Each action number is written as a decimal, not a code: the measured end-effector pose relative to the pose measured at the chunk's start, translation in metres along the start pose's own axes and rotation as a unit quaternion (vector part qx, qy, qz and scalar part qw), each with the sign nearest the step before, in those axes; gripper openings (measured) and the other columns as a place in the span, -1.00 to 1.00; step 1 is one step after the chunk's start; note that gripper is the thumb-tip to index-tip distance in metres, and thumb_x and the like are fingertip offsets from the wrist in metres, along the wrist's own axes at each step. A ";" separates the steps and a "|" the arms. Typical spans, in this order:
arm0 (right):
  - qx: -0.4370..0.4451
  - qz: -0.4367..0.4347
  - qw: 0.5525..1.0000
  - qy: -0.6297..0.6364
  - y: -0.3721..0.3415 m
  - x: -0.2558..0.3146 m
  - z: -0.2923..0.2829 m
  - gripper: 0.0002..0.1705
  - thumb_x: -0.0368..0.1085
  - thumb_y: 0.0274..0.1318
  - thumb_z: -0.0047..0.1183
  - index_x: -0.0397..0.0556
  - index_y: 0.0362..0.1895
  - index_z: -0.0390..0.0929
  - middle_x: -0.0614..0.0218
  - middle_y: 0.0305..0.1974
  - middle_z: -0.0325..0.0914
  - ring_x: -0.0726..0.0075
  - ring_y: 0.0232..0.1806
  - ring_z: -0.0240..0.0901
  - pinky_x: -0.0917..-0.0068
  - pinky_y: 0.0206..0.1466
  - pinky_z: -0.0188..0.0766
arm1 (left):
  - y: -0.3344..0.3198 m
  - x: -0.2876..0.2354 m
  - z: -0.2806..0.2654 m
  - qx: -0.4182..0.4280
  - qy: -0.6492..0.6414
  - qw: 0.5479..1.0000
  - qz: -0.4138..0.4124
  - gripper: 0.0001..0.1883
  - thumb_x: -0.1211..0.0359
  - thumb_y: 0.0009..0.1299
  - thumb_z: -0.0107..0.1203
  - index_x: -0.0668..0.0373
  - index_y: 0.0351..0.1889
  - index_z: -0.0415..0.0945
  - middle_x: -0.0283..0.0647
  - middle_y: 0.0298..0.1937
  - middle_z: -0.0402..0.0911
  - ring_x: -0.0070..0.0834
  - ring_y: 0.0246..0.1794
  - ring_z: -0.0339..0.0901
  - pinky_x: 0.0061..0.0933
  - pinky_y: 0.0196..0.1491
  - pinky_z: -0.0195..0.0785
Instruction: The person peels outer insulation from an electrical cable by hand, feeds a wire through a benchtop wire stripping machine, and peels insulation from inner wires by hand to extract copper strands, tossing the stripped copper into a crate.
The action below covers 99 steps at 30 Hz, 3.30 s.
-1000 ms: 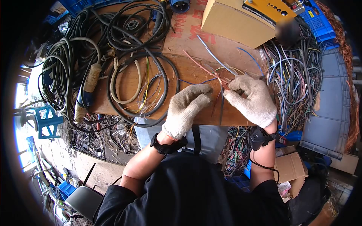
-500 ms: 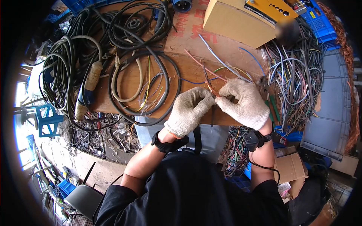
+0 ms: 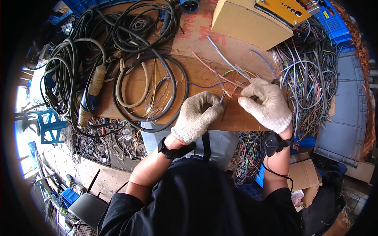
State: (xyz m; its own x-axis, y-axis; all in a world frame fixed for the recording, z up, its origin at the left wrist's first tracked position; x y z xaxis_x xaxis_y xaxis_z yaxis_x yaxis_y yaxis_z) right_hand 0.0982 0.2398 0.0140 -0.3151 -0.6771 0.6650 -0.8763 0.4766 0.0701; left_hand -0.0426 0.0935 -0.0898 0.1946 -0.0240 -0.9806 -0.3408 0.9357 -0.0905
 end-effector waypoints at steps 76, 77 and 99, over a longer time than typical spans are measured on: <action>-0.134 0.163 0.965 -0.159 0.006 -0.078 -0.077 -0.73 -0.15 0.22 0.21 -0.08 -0.18 0.71 0.14 -0.31 0.72 0.20 -0.29 0.68 0.34 -0.16 0.53 | -0.002 -0.013 0.007 -0.010 0.116 0.992 -0.046 -0.87 0.40 0.38 0.20 0.29 -0.29 0.61 -0.33 -0.37 0.68 -0.70 -0.33 0.50 -0.56 -0.21 0.40; -0.132 0.162 0.967 -0.145 0.005 -0.077 -0.079 -0.73 -0.15 0.22 0.21 -0.10 -0.18 0.70 0.15 -0.30 0.73 0.22 -0.30 0.68 0.34 -0.15 0.53 | -0.002 -0.013 0.007 -0.010 0.111 0.993 -0.048 -0.87 0.40 0.38 0.20 0.29 -0.29 0.61 -0.33 -0.37 0.68 -0.70 -0.33 0.51 -0.56 -0.21 0.40; -0.197 0.205 0.949 -0.134 -0.009 -0.112 -0.127 -0.70 -0.16 0.24 0.19 -0.16 -0.16 0.70 0.19 -0.31 0.72 0.34 -0.30 0.61 0.40 -0.12 0.48 | -0.003 -0.012 0.007 -0.024 0.080 0.996 -0.033 -0.89 0.43 0.36 0.24 0.30 -0.29 0.62 -0.33 -0.38 0.67 -0.69 -0.35 0.51 -0.56 -0.26 0.39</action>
State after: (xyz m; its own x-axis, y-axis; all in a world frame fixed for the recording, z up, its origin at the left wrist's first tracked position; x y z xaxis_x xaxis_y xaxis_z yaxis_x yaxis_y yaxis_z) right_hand 0.1880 0.3830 0.0333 -0.7281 -0.4824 0.4870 -0.4721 0.8680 0.1539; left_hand -0.0369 0.0933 -0.0763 0.0700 -0.1450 -0.9869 -0.3770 0.9121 -0.1608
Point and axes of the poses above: each hand's wrist, its own y-axis towards the middle knuckle, its own z-axis out of the palm, x = y × z, the point moved 2 cm from there along y, towards the middle knuckle
